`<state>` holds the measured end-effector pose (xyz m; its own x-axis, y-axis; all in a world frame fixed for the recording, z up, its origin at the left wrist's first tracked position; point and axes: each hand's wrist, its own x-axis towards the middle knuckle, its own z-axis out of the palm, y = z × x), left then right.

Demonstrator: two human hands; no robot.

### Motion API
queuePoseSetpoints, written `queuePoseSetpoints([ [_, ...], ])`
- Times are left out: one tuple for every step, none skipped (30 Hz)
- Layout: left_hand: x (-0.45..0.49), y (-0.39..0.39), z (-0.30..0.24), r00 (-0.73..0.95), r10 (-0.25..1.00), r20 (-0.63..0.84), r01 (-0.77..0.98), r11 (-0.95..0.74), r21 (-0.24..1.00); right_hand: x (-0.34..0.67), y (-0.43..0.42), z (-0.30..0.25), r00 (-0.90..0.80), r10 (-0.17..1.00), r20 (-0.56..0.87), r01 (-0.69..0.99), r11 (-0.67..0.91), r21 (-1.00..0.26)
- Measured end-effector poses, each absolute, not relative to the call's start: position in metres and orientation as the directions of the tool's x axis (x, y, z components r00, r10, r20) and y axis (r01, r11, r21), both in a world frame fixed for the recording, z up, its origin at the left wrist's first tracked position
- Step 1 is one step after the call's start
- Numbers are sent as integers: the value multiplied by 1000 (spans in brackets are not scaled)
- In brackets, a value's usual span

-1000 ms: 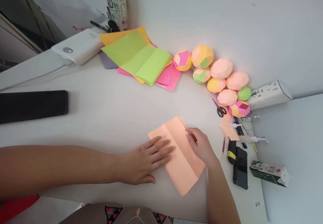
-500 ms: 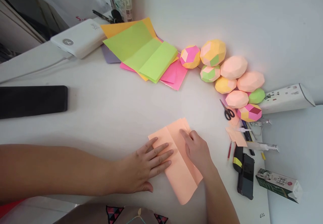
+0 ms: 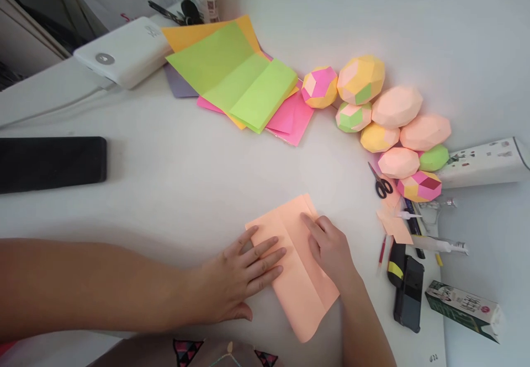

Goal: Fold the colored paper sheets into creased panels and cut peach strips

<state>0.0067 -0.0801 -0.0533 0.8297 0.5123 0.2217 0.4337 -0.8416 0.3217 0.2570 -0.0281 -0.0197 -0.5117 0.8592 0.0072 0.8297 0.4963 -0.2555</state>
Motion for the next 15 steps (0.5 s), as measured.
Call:
queuePoseSetpoints([
  [7,-81,-53,833,512,208,440,-842,311,257,-28,-20,-511,859,9,830,496,-255],
  [7,-81,-53,838,510,195,444,-845,299,257,-29,-20,-510,860,8,831,495,-252],
  [7,-82,-53,840,509,186,449,-846,288,257,-29,-20,-510,860,6,833,495,-248],
  [7,-83,-54,841,510,183,453,-847,279,256,-29,-20,-510,860,2,835,495,-241],
  [7,-83,-54,840,512,182,457,-847,272,256,-29,-21,-508,861,-1,837,494,-234],
  [8,-84,-55,836,517,185,464,-845,266,256,-29,-21,-506,863,-4,841,492,-226],
  [8,-85,-55,831,524,188,472,-842,262,256,-29,-21,-503,864,-7,845,490,-215],
  [8,-86,-56,826,531,190,480,-838,258,255,-29,-21,-503,864,-7,847,491,-203],
  [9,-86,-56,822,537,192,487,-836,253,255,-29,-21,-505,863,-4,848,495,-190],
  [9,-87,-56,820,539,193,491,-835,247,255,-29,-21,-508,861,-3,848,499,-179],
  [9,-87,-56,819,540,193,494,-836,239,254,-29,-21,-512,859,-3,847,504,-171],
  [8,-87,-55,822,536,195,492,-839,232,254,-30,-21,-515,857,-4,845,508,-165],
  [8,-87,-55,825,530,196,488,-843,225,254,-30,-21,-518,856,-5,845,510,-161],
  [8,-86,-54,826,527,200,487,-846,218,254,-30,-21,-518,855,-6,845,511,-158],
  [8,-86,-53,827,524,203,486,-848,212,254,-30,-21,-518,855,-8,846,511,-156],
])
